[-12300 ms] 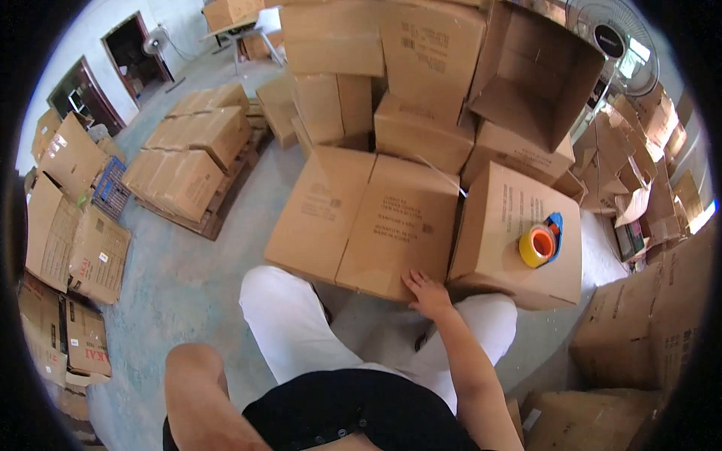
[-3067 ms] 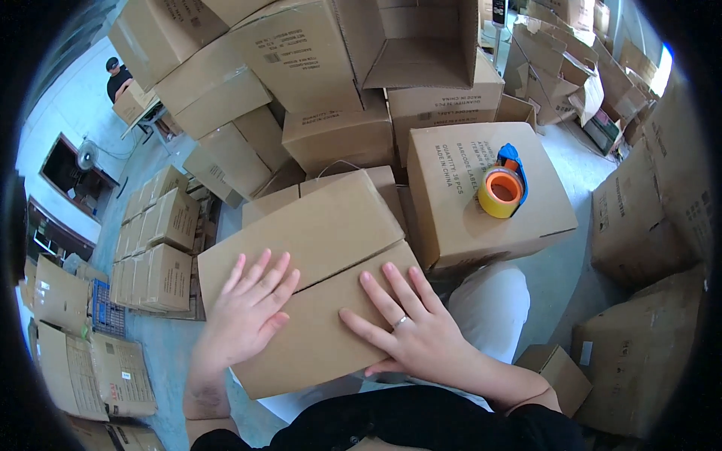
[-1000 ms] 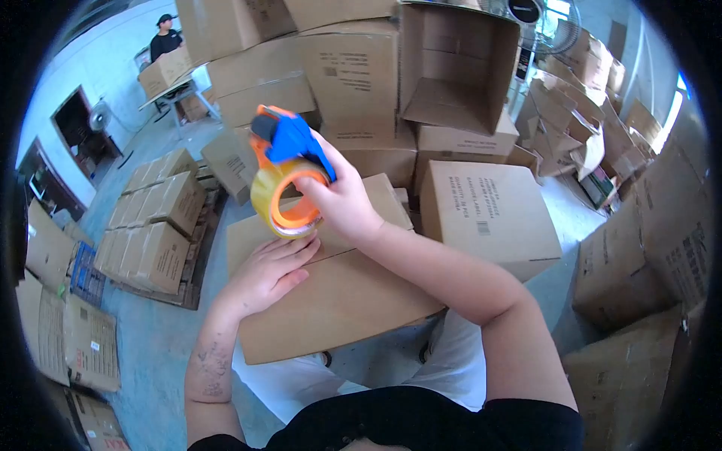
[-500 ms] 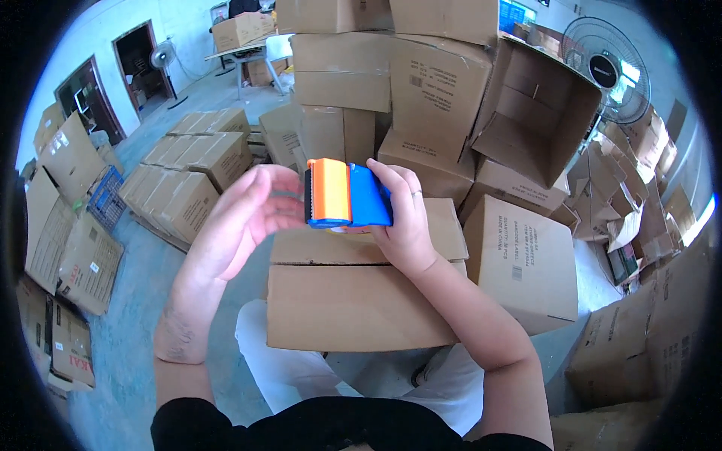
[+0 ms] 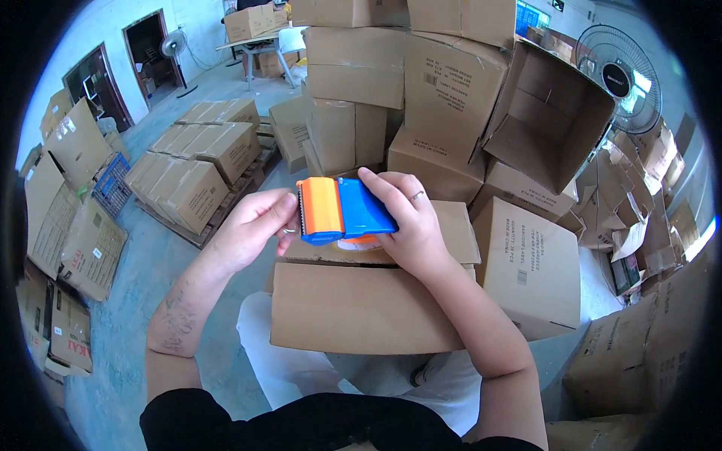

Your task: Packing and taping cardboard boxes.

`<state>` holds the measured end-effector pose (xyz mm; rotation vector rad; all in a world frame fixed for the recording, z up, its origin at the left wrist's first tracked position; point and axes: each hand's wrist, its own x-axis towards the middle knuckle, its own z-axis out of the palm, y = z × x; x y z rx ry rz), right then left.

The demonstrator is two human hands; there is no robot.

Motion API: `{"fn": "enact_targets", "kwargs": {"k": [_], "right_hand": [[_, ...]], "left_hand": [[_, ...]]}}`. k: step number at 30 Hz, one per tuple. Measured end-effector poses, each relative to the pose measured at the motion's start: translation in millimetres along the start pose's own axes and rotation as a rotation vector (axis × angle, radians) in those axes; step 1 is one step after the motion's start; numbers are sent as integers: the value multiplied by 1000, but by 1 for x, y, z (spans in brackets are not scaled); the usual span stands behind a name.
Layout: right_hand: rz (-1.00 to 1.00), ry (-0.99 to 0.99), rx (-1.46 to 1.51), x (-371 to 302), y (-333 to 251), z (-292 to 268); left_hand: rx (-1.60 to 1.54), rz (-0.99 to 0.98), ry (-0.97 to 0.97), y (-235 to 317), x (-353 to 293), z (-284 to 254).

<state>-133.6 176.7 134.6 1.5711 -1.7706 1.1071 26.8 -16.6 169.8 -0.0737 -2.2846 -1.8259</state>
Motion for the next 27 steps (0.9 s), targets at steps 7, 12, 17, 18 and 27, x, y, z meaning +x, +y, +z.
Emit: {"fn": "enact_targets", "kwargs": {"k": [7,12,17,18,27], "right_hand": [[-28,-132,51,-8,-12,-5],[15,-108,31,0,-14,-17],[139,-182,104,-3,-10,-33],[159,-202,147,-1,-14,-32],[171,-255,239,-13,-4,-36]], "left_hand": [[98,-116,34,5,-33,-10],[-55,-98,217,21,-53,-36],[-685,99,87,-8,-61,-57],[-680,93,91,-15,-59,-48],[-1266,135,134,-67,-39,2]]}}
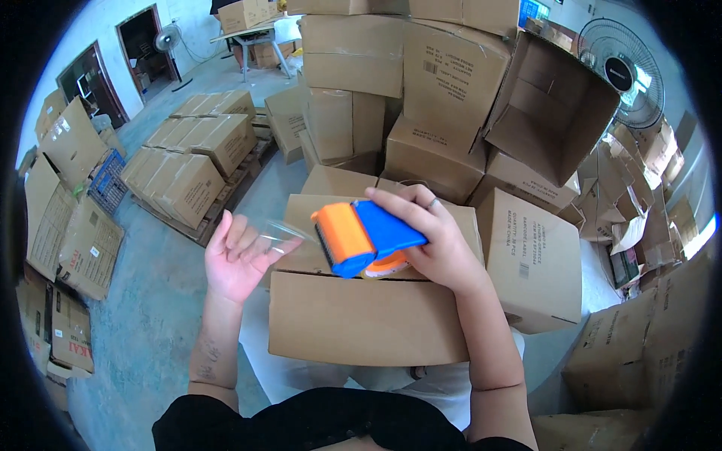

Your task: Packing and taping cardboard boxes.

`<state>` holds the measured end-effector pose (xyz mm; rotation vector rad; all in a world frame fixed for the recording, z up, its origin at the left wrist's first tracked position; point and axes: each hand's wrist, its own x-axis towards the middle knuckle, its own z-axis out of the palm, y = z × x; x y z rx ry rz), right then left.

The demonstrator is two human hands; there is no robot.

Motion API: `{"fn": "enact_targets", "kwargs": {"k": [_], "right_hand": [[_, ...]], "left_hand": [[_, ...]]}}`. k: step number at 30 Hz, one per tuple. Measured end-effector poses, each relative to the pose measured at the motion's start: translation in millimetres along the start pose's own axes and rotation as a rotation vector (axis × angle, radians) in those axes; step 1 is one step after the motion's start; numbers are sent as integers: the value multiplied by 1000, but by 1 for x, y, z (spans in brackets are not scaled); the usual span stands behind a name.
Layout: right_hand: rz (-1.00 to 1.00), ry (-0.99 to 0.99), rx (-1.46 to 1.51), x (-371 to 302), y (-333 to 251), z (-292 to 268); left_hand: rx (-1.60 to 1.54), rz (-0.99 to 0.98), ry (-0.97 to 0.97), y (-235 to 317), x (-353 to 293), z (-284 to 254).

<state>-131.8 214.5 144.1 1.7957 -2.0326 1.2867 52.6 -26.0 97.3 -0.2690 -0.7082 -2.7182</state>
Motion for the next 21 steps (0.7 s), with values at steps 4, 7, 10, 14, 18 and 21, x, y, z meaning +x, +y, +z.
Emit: {"fn": "enact_targets", "kwargs": {"k": [4,7,10,14,18,21], "right_hand": [[27,-89,-66,0,-22,-3],[58,-99,-189,3,-37,-14],[99,-111,-234,-1,-50,-23],[28,30,-341,-11,-62,-18],[-48,147,-436,-15,-39,8],[-60,250,-470,-18,-21,15]], "left_hand": [[83,49,107,0,-5,-12],[99,86,158,-2,-3,-10],[150,111,119,-3,-2,-6],[208,157,55,-1,-2,-2],[63,150,87,6,7,5],[69,79,43,8,5,4]]}}
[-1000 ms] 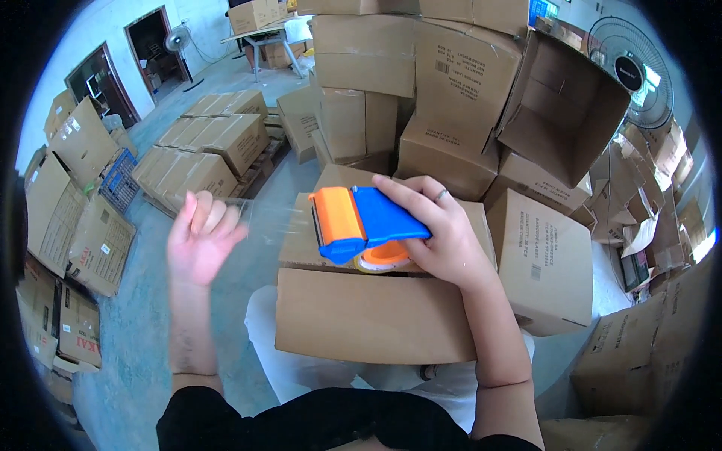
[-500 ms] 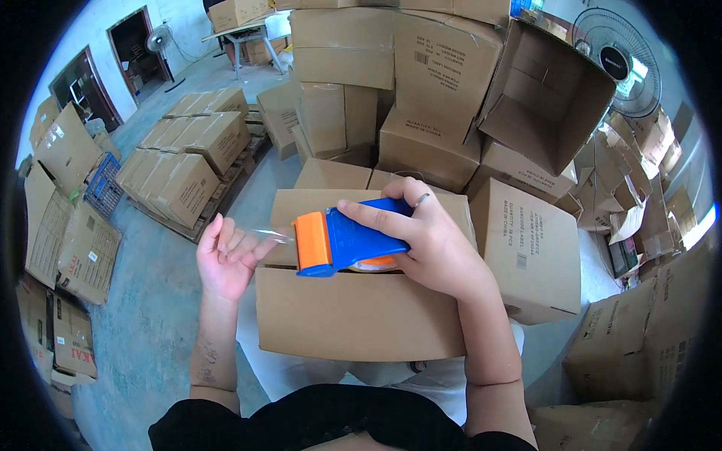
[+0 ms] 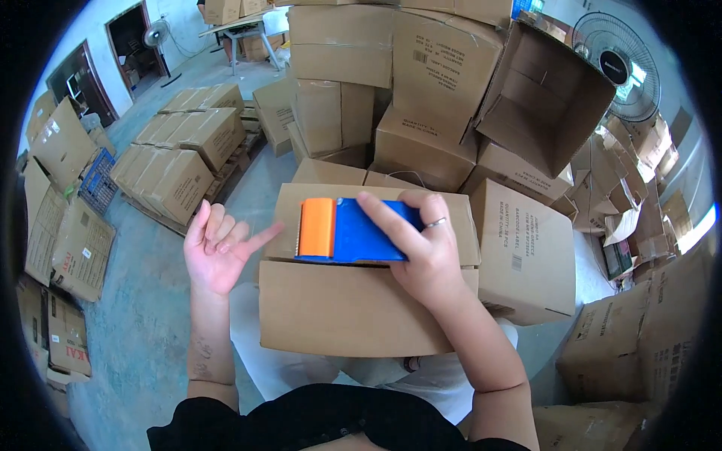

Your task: Packing and taping cardboard boxes.

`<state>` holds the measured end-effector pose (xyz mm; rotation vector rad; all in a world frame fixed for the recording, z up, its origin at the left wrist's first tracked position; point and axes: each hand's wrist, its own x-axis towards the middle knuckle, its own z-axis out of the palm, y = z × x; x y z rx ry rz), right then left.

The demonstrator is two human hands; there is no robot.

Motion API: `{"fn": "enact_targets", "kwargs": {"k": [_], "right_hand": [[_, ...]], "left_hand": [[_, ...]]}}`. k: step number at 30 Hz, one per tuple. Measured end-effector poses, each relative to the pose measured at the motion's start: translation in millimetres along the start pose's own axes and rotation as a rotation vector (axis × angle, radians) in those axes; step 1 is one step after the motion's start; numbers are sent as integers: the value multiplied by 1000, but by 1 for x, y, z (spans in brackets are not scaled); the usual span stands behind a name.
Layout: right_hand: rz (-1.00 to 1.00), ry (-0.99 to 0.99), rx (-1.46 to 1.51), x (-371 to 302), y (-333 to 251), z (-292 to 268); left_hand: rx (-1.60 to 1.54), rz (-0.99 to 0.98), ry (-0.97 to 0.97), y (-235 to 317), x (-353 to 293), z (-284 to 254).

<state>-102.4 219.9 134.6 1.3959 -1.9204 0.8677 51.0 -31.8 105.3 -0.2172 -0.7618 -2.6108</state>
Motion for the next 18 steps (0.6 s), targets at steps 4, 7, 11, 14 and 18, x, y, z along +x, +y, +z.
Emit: {"fn": "enact_targets", "kwargs": {"k": [4,7,11,14,18], "right_hand": [[35,-38,31,-6,7,10],[73,-91,47,-7,3,9],[99,-61,75,-7,4,6],[166,-10,148,-6,9,5],[165,45,145,-6,18,-5]], "left_hand": [[5,-10,-8,-3,-5,22],[-165,-79,-1,-16,-7,36],[-247,-46,77,-33,-14,27],[-210,15,183,-39,-14,22],[-34,105,199,-47,-14,22]]}}
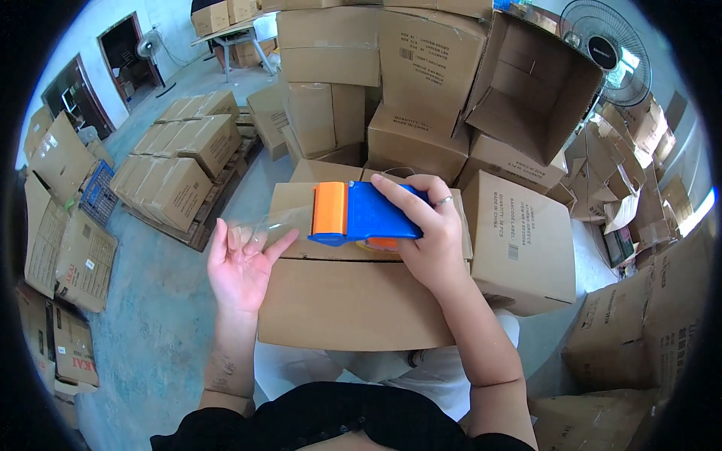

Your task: Packing and taping cardboard boxes.

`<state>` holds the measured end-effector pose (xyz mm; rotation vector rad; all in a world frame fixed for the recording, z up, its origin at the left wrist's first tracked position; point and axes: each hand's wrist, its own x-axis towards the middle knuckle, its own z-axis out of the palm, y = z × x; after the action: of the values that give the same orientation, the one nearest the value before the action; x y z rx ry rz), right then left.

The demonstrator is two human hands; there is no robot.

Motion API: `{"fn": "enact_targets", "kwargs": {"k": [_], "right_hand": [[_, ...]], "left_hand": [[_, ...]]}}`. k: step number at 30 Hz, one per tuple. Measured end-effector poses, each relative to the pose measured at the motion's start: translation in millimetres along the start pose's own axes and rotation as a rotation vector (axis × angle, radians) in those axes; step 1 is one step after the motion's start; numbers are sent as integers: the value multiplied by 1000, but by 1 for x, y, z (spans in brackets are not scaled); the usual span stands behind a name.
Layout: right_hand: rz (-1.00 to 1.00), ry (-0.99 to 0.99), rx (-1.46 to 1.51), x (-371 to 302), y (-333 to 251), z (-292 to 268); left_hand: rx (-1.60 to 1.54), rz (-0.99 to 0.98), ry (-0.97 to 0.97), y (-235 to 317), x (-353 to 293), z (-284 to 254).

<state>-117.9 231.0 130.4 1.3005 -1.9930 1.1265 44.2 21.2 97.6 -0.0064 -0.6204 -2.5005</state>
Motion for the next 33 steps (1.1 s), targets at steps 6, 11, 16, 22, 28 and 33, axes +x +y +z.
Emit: {"fn": "enact_targets", "kwargs": {"k": [6,11,16,22,28,33], "right_hand": [[-28,-98,43,5,-18,-24],[-219,-159,-174,-3,-19,-21],[-242,-163,-199,-1,-22,-20],[-160,-327,-237,22,-43,-16],[-197,-425,-297,38,-52,-1],[-267,-431,-356,33,-52,9]], "left_hand": [[92,83,17,5,4,-9],[19,-10,-111,14,6,-23],[414,-101,-100,52,8,-21],[770,-124,-116,84,19,-34],[791,-182,-48,85,20,-68],[779,-238,-54,78,21,-97]]}}
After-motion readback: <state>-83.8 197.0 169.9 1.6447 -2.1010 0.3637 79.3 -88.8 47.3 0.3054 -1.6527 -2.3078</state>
